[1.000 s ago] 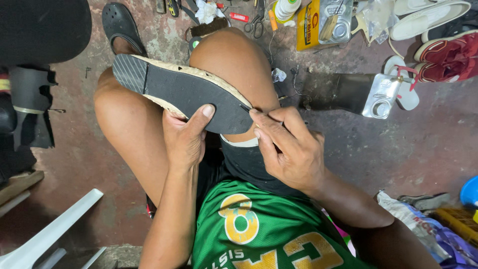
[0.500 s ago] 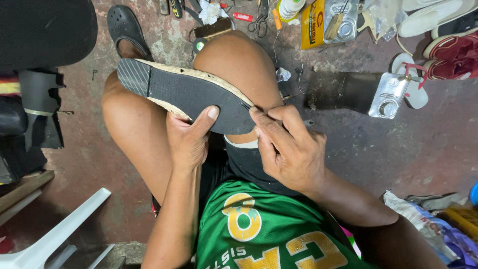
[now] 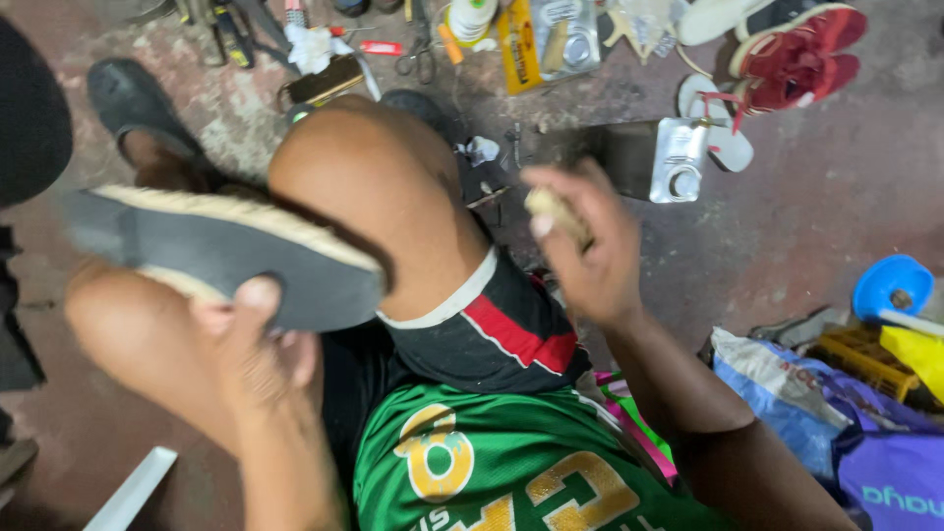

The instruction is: The person stitches a new sole onto a shoe by hand with a stitching tool and thread. They hold the shoe on their lap and use the tool to pierce the material and pull the thread through along the edge of the sole.

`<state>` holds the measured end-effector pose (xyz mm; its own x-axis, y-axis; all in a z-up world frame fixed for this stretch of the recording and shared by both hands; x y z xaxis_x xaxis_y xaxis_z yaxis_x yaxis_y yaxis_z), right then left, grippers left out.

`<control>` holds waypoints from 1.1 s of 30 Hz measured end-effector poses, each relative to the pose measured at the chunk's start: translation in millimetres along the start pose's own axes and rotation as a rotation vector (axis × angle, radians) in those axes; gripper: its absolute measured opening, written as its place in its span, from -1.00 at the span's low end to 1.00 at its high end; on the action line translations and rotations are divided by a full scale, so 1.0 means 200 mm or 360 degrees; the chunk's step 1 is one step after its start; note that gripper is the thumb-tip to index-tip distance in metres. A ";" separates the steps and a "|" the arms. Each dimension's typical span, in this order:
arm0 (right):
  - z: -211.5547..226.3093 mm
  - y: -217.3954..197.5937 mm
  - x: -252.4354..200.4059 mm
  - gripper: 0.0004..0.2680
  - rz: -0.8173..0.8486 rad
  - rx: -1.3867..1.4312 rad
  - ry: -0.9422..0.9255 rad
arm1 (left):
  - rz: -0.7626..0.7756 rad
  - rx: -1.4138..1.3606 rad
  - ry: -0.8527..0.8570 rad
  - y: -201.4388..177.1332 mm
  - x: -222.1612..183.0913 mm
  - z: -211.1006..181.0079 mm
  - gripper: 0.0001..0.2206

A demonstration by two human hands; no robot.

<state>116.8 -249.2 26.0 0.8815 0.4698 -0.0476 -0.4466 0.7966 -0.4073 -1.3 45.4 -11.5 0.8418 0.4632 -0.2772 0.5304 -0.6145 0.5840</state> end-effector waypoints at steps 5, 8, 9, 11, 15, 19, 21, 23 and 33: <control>-0.46 -0.19 0.38 -0.80 -0.0432 0.0095 0.0437 | 0.0180 0.0296 0.0207 -0.04 0.06 -0.19 -0.51; -0.49 -0.24 0.49 -0.78 -0.0422 0.0369 0.0223 | 0.0115 0.0560 0.0374 -0.03 0.12 -0.19 -0.47; -0.50 -0.25 0.47 -0.77 -0.0391 0.0517 0.0181 | 0.0009 0.0436 0.0254 -0.04 0.17 -0.16 -0.52; -0.40 -0.19 0.44 -0.75 -0.0245 0.0801 0.0076 | -0.0347 0.0206 0.0076 -0.06 0.16 -0.11 -0.62; -0.06 0.03 0.26 -0.71 -0.0077 0.1346 0.0052 | 0.0127 -0.0419 0.0036 0.01 0.17 -0.07 -0.74; 0.20 0.27 0.11 -0.73 0.0276 0.1218 0.0046 | 0.0028 -0.0647 -0.0004 0.11 0.15 -0.11 -0.69; 0.28 0.37 0.09 -0.76 0.0519 0.0722 -0.0014 | 0.0167 -0.0784 0.0084 0.18 0.15 -0.14 -0.69; 0.35 0.42 0.10 -0.83 0.0610 0.0630 -0.0259 | 0.0248 -0.0875 0.0111 0.24 0.15 -0.15 -0.68; 0.53 0.64 0.17 -0.80 0.0207 -0.0261 -0.0687 | 0.0312 -0.1073 0.0051 0.36 0.03 -0.10 -0.54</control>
<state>73.4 -89.9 69.6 0.6602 0.7043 0.2610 -0.4885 0.6665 -0.5631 40.4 17.4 43.8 0.9067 0.4092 -0.1016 0.1825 -0.1636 0.9695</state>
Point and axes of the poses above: each hand's wrist, its own x-axis towards the middle knuckle, its own y-axis out of the palm, z = x × y, the point moved 2 cm from there along x, towards the middle knuckle, and after that the axes turned 9 degrees about z, right-handed, at the moved point
